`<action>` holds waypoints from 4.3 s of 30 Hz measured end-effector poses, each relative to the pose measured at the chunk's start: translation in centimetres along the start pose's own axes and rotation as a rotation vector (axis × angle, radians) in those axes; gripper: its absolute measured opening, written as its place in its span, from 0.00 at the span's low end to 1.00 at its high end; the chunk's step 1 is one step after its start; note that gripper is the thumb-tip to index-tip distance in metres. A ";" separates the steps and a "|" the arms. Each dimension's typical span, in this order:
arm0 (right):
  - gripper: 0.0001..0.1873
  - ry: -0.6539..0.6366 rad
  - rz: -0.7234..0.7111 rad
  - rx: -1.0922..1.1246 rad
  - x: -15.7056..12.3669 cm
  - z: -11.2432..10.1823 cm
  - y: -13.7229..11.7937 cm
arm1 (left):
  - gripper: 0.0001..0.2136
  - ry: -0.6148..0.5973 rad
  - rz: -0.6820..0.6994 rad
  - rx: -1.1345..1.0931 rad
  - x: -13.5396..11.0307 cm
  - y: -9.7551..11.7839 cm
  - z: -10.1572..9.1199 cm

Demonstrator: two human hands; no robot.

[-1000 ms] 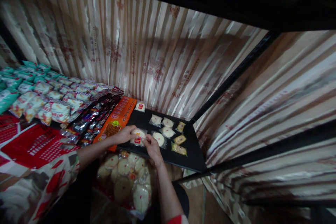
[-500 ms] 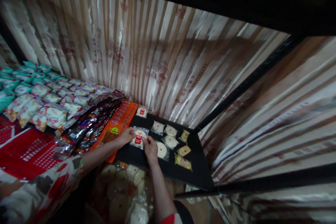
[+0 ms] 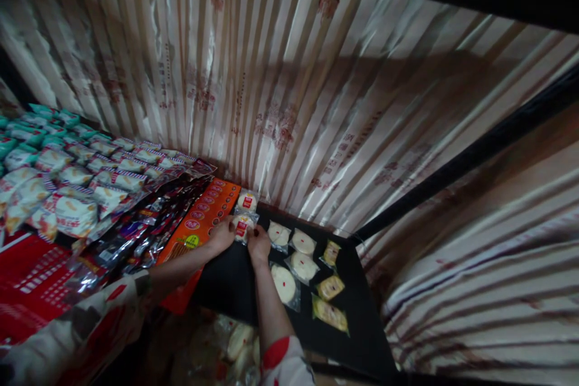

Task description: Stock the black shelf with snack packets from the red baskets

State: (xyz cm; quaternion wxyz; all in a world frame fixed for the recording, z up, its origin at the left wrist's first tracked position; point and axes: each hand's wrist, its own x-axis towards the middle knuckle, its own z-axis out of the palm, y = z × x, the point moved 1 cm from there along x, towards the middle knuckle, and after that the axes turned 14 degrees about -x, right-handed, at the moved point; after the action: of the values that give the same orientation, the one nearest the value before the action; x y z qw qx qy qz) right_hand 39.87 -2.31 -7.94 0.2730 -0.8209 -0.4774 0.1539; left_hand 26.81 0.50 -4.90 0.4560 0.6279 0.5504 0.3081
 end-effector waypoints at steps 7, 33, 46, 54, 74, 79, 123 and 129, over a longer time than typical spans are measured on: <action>0.12 0.018 0.003 -0.032 3.3 0.9 -0.8 | 0.20 0.024 0.099 0.025 1.7 -0.2 1.9; 0.17 0.074 -0.019 -0.248 7.0 2.4 -1.8 | 0.28 -0.039 0.136 0.257 5.1 -1.3 3.9; 0.19 0.127 -0.007 -0.216 7.0 3.3 -1.8 | 0.30 -0.073 0.179 0.269 4.9 -1.6 4.3; 0.22 0.250 -0.080 -0.239 4.8 2.1 -1.3 | 0.27 -0.054 0.306 0.349 3.8 -1.7 4.2; 0.19 -0.016 -0.211 -0.476 -3.0 -2.8 1.0 | 0.25 -0.379 0.376 0.527 -4.9 0.3 4.8; 0.18 -0.058 -0.252 -0.438 -6.6 -2.3 0.6 | 0.28 -0.328 0.372 0.530 -8.6 -0.3 2.9; 0.20 -0.339 -0.022 0.587 -16.0 -4.9 1.0 | 0.12 -0.216 0.033 -0.089 -12.9 -2.3 -2.7; 0.23 -0.276 0.068 0.650 -14.5 -3.8 1.1 | 0.17 -0.198 -0.076 -0.160 -11.9 -2.7 -1.9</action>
State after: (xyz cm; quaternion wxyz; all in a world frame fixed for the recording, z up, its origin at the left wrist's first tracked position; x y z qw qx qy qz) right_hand 35.44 -16.48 -5.64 0.4477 -0.6780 -0.4081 0.4163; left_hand 21.60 -10.65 -5.24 0.5682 0.5955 0.4996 0.2700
